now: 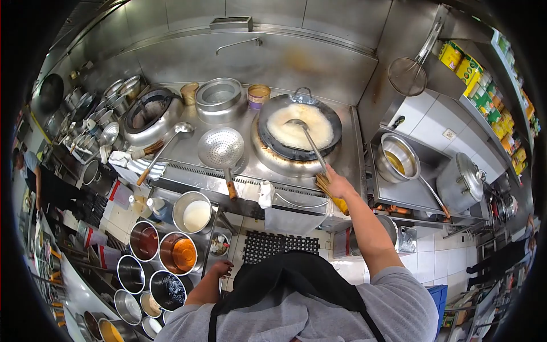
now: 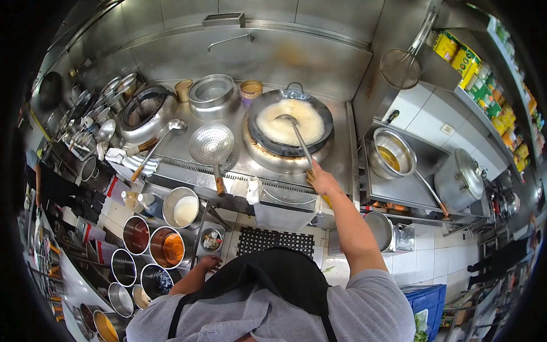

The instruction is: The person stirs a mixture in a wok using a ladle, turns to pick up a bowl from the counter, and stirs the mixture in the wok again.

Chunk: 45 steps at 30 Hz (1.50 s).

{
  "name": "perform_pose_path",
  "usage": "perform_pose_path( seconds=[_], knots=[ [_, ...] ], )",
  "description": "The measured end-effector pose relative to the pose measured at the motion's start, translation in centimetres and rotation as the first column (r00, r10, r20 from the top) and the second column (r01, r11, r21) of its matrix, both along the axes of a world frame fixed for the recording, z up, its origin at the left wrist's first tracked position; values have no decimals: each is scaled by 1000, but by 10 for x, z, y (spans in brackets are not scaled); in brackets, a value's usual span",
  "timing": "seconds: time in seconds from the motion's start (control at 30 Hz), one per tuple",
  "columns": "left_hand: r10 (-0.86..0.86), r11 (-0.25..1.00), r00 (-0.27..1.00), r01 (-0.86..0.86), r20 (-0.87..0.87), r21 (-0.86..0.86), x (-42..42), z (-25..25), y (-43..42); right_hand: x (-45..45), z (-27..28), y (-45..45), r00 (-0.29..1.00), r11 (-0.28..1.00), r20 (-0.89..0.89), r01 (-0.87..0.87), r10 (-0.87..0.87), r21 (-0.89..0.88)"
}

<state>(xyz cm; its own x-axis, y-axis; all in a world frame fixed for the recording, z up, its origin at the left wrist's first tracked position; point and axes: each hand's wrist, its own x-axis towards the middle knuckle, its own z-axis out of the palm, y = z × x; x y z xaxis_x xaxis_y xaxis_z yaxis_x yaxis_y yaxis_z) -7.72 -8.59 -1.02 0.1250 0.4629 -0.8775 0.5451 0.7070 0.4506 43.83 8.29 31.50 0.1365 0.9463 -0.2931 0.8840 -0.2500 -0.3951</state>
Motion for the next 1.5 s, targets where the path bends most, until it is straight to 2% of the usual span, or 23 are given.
perform_pose_path(
  seconds=[0.23, 0.43, 0.53, 0.6, 0.63, 0.67, 0.73, 0.77, 0.83, 0.93, 1.07, 1.1, 1.17, 1.23, 1.5],
  knots=[
    [-52, 999, 999, 52, -8, -2, 14, 21, -1, 2, 17, -33, 998, 998, 6, -58, 58, 6],
    [21, 998, 999, -20, 35, -53, 12, 27, 0, 8, 38, -62, 998, 998, 17, -60, 60, -17],
    [195, 981, 939, -191, 284, -42, 36, 69, 21, 30, 46, -79, 998, 998, 43, -50, 51, -23],
    [163, 957, 805, -271, 570, 109, 62, 126, 44, 57, 36, -87, 994, 996, 79, -81, 78, 29],
    [77, 934, 717, -294, 693, 201, 74, 159, 58, 74, 26, -88, 988, 990, 110, -116, 106, 85],
    [19, 900, 705, -321, 709, 296, 90, 213, 67, 80, 29, -90, 987, 991, 124, -108, 98, 78],
    [-167, 844, 457, -392, 874, 367, 111, 317, 79, 85, 48, -97, 984, 994, 156, -92, 82, 62],
    [-322, 791, 348, -413, 881, 452, 118, 364, 80, 87, 51, -97, 977, 996, 202, -72, 61, 48],
    [-612, 645, 116, -499, 782, 579, 130, 461, 68, 88, 51, -91, 956, 999, 293, -41, 32, 25],
    [-769, 583, -131, -545, 626, 603, 136, 572, 28, 88, 27, -74, 932, 999, 361, 7, -20, 38],
    [-768, 635, -336, -513, 545, 578, 151, 620, -1, 76, 0, -39, 923, 991, 368, 130, -112, -22],
    [-757, 651, -367, -497, 540, 574, 156, 625, -4, 72, -5, -33, 922, 996, 379, 82, -85, 25],
    [-751, 661, -407, -468, 521, 586, 165, 627, -11, 68, -6, -2, 910, 993, 400, 88, -111, 77],
    [-726, 687, -433, -438, 534, 580, 174, 628, -17, 52, -10, 11, 900, 989, 411, 136, -145, 50],
    [-608, 787, -536, -310, 586, 534, 221, 621, -49, 25, -35, 95, 945, 983, 274, 158, -177, 89]
  ],
)
